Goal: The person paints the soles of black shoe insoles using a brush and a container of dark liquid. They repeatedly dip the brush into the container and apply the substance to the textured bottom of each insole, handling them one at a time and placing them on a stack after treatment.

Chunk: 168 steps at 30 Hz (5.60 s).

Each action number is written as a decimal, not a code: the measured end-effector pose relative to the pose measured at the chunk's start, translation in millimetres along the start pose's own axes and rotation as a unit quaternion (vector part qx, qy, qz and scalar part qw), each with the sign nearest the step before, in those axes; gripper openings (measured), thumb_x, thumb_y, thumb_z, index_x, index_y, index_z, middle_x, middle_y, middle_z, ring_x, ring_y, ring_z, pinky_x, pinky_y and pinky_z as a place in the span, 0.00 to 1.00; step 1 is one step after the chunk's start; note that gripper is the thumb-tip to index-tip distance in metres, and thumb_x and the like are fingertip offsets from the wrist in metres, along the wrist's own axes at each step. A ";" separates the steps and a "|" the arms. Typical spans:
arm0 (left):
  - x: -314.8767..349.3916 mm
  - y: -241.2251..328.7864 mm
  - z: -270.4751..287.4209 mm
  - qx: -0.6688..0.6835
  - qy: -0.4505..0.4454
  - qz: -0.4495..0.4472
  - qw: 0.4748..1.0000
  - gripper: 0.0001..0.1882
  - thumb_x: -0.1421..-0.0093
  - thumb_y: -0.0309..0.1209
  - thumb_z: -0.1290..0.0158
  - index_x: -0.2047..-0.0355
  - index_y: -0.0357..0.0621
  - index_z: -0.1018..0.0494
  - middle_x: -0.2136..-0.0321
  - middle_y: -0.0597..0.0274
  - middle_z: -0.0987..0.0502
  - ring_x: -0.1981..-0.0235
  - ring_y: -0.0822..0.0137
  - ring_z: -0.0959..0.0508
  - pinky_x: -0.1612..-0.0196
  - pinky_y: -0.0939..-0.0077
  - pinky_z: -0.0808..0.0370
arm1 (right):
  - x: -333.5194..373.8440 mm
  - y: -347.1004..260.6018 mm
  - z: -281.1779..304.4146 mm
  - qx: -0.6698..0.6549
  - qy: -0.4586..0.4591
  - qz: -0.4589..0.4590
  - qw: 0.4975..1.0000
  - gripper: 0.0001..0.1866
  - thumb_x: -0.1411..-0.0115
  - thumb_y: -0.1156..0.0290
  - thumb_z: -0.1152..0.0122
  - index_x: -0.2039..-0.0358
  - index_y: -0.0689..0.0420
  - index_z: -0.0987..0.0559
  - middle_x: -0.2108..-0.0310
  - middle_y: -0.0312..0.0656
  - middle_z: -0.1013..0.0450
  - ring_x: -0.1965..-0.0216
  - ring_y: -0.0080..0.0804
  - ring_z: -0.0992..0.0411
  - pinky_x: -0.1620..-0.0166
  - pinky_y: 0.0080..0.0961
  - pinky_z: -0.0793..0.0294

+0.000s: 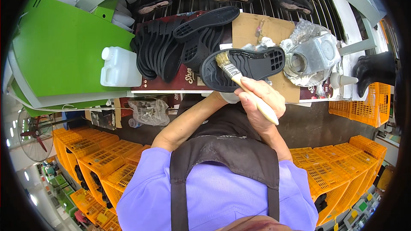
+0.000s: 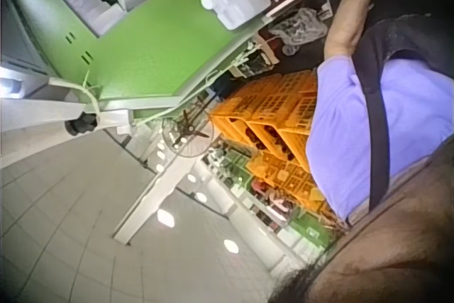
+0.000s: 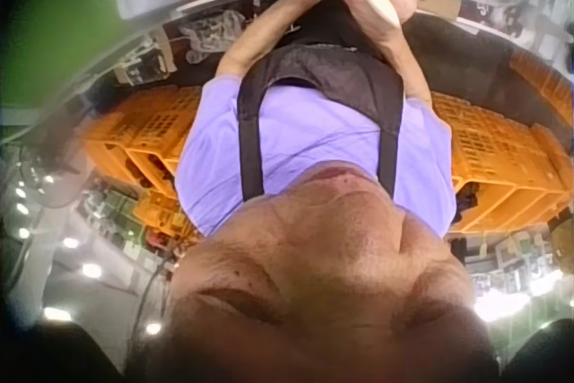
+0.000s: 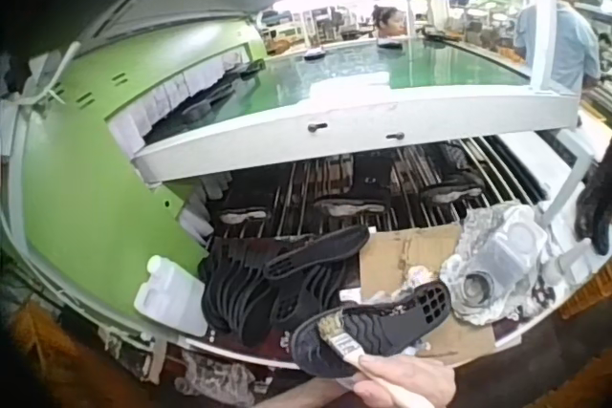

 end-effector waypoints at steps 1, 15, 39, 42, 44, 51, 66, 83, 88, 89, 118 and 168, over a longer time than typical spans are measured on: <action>2.4 -2.6 4.2 -0.028 -0.005 -0.004 1.000 0.22 0.35 0.43 0.64 0.46 0.45 0.40 0.48 0.59 0.35 0.46 0.68 0.34 0.41 0.72 0.40 | -0.1 0.5 -0.2 -0.002 -0.001 0.008 1.000 0.10 0.54 0.77 0.33 0.70 0.68 0.21 0.69 0.48 0.23 0.77 0.33 0.25 0.74 0.22 0.26; 45.3 -39.4 40.7 -0.539 -0.007 -0.033 0.841 0.10 0.46 0.35 0.47 0.66 0.45 0.30 0.69 0.63 0.27 0.66 0.66 0.28 0.64 0.70 0.31 | -10.2 5.9 3.4 -0.041 -0.084 -0.018 0.995 0.08 0.54 0.79 0.35 0.70 0.66 0.21 0.69 0.47 0.23 0.76 0.35 0.25 0.73 0.22 0.26; 54.5 29.1 -2.2 -0.537 -0.152 0.188 0.808 0.28 0.50 0.33 0.38 0.50 0.37 0.33 0.54 0.55 0.27 0.52 0.64 0.29 0.49 0.67 0.31 | -38.2 60.9 40.3 -0.165 -0.221 -0.370 0.887 0.13 0.48 0.77 0.41 0.62 0.67 0.22 0.73 0.45 0.23 0.80 0.17 0.32 0.78 0.11 0.34; 58.3 32.8 1.9 -0.486 -0.122 0.239 0.832 0.29 0.48 0.35 0.40 0.49 0.37 0.34 0.53 0.55 0.28 0.51 0.63 0.29 0.46 0.67 0.33 | -34.3 67.1 40.3 -0.168 -0.213 -0.378 0.885 0.13 0.48 0.77 0.41 0.61 0.67 0.22 0.73 0.45 0.23 0.80 0.16 0.33 0.78 0.11 0.34; 62.0 34.7 4.9 -0.432 -0.085 0.281 0.853 0.31 0.47 0.36 0.41 0.46 0.36 0.37 0.52 0.53 0.28 0.49 0.62 0.30 0.45 0.66 0.34 | -31.4 69.3 38.8 -0.173 -0.205 -0.383 0.884 0.13 0.47 0.76 0.40 0.61 0.67 0.22 0.73 0.44 0.23 0.81 0.16 0.33 0.78 0.11 0.34; 72.8 40.3 1.2 -0.234 0.071 0.188 0.951 0.26 0.39 0.39 0.53 0.46 0.34 0.39 0.54 0.57 0.29 0.54 0.70 0.29 0.49 0.76 0.33 | -20.1 78.0 37.0 -0.206 -0.190 -0.400 0.873 0.14 0.46 0.71 0.38 0.60 0.63 0.22 0.73 0.39 0.22 0.79 0.12 0.33 0.77 0.09 0.33; 78.2 35.2 7.8 0.026 0.262 0.098 0.960 0.35 0.36 0.57 0.74 0.45 0.40 0.38 0.55 0.49 0.27 0.60 0.58 0.22 0.55 0.64 0.25 | 0.5 50.0 17.2 -0.214 -0.159 -0.434 0.860 0.13 0.45 0.72 0.40 0.61 0.66 0.22 0.76 0.41 0.24 0.81 0.16 0.35 0.78 0.12 0.36; 58.4 44.8 -6.9 0.017 0.281 0.000 0.960 0.34 0.36 0.57 0.71 0.48 0.40 0.35 0.60 0.54 0.25 0.62 0.63 0.22 0.57 0.70 0.24 | 0.6 18.7 18.9 -0.198 -0.194 -0.438 0.855 0.13 0.46 0.70 0.40 0.63 0.66 0.22 0.77 0.42 0.23 0.83 0.16 0.34 0.79 0.11 0.35; 57.8 49.0 -16.6 0.049 0.310 0.037 0.949 0.32 0.35 0.55 0.68 0.48 0.40 0.35 0.58 0.54 0.26 0.61 0.63 0.22 0.57 0.69 0.24 | -10.3 19.1 24.0 -0.214 -0.230 -0.430 0.846 0.15 0.47 0.68 0.39 0.63 0.66 0.22 0.77 0.43 0.23 0.84 0.17 0.34 0.80 0.11 0.35; 57.7 48.7 -19.0 0.059 0.312 0.036 0.948 0.31 0.35 0.54 0.67 0.48 0.40 0.35 0.57 0.54 0.26 0.61 0.63 0.23 0.57 0.69 0.24 | -12.1 19.7 25.2 -0.216 -0.238 -0.428 0.845 0.16 0.48 0.67 0.38 0.63 0.66 0.22 0.78 0.43 0.23 0.83 0.17 0.33 0.81 0.12 0.35; 66.3 42.9 -24.2 0.036 0.269 0.373 0.887 0.22 0.34 0.43 0.63 0.59 0.35 0.29 0.72 0.49 0.23 0.75 0.60 0.21 0.79 0.70 0.23 | -40.1 79.8 18.7 -0.368 -0.551 -0.286 0.692 0.11 0.52 0.75 0.36 0.66 0.65 0.19 0.70 0.45 0.25 0.67 0.30 0.29 0.64 0.23 0.31; 73.1 48.3 -32.3 -0.348 0.207 0.126 0.906 0.28 0.37 0.43 0.56 0.42 0.37 0.43 0.59 0.56 0.27 0.62 0.67 0.24 0.55 0.75 0.27 | -3.6 55.7 45.0 0.068 -0.097 -0.315 0.942 0.07 0.45 0.71 0.38 0.73 0.63 0.21 0.83 0.36 0.28 0.83 0.18 0.31 0.79 0.15 0.33</action>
Point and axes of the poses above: each hand's wrist, its own x-axis away from the middle knuckle, its own z-axis out of the back of the hand, y = z × x, the point moved 2 cm from there along -x, towards the middle knuckle
